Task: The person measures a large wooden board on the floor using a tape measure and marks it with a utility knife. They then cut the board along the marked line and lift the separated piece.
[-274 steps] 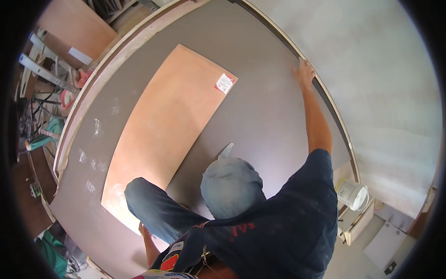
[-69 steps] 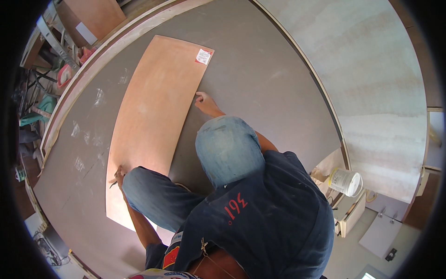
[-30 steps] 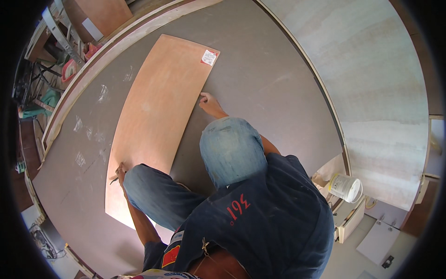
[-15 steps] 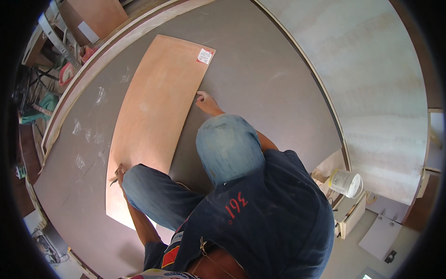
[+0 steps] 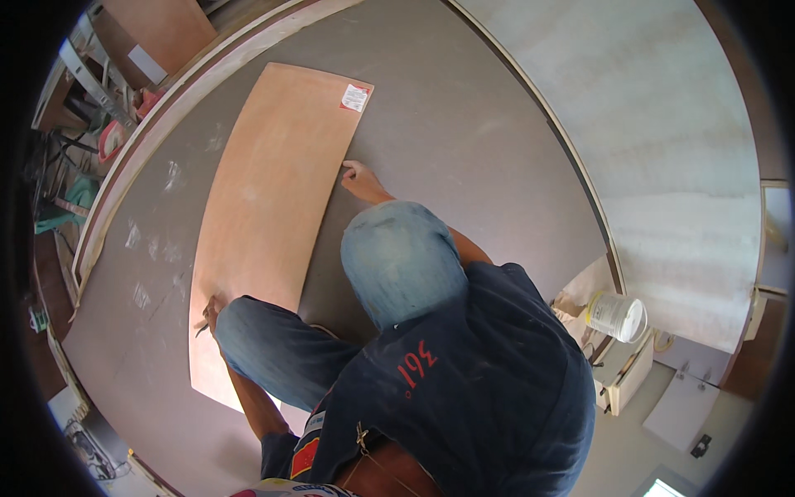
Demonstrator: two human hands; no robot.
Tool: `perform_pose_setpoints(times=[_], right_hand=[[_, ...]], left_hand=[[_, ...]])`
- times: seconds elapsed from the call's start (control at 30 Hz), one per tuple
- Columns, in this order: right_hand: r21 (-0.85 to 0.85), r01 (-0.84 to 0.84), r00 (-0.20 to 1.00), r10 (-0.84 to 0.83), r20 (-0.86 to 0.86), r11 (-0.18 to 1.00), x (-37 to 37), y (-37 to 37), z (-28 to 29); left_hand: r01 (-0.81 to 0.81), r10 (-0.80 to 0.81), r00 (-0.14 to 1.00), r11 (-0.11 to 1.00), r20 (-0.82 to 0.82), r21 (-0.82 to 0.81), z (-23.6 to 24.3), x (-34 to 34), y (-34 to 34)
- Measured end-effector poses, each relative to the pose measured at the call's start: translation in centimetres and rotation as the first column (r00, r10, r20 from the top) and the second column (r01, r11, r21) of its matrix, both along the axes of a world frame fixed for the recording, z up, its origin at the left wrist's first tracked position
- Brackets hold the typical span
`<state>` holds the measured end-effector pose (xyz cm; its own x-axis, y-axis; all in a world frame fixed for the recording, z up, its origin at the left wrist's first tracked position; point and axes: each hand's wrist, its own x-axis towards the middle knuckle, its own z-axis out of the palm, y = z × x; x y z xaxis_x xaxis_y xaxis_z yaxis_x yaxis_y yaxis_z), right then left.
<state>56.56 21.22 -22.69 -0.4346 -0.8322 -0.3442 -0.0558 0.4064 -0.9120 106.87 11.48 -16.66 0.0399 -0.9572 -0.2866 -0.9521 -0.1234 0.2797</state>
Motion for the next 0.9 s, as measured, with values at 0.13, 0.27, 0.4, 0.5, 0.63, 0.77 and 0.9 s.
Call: perform_pose_setpoints(times=[0.13,0.27,0.4,0.5,0.63,0.77,0.9], right_hand=[[-0.028,-0.021,0.999,0.020,-0.049,0.999,-0.2,-0.1,-0.2],[-0.016,-0.005,1.000,0.004,-0.021,1.000,0.0,0.0,-0.1],[-0.032,0.012,1.000,-0.012,-0.002,0.999,0.1,0.3,0.0],[-0.033,0.007,1.000,-0.007,-0.017,0.999,0.1,0.2,0.0],[-0.049,-0.002,1.000,0.001,-0.022,0.999,0.1,0.2,-0.2],[-0.030,0.015,1.000,-0.015,0.000,0.999,0.1,0.2,-0.2],[-0.020,0.014,1.000,-0.014,0.000,1.000,0.3,0.1,0.1]], left_hand=[[0.011,-0.011,1.000,1.000,-0.017,-0.001,-0.3,-0.3,0.1],[0.014,-0.014,1.000,1.000,-0.023,-0.004,-0.6,-0.2,0.1],[0.012,-0.012,0.999,1.000,-0.032,-0.008,-0.8,-0.3,0.2],[0.009,-0.009,0.999,1.000,-0.035,-0.010,-0.9,-0.3,0.3],[0.006,-0.006,0.999,1.000,-0.042,-0.010,-1.0,-0.2,0.5],[0.004,-0.004,0.999,1.000,-0.050,-0.010,-1.2,-0.1,0.4],[-0.002,0.001,0.998,1.000,-0.058,-0.018,-1.0,0.2,0.4]])
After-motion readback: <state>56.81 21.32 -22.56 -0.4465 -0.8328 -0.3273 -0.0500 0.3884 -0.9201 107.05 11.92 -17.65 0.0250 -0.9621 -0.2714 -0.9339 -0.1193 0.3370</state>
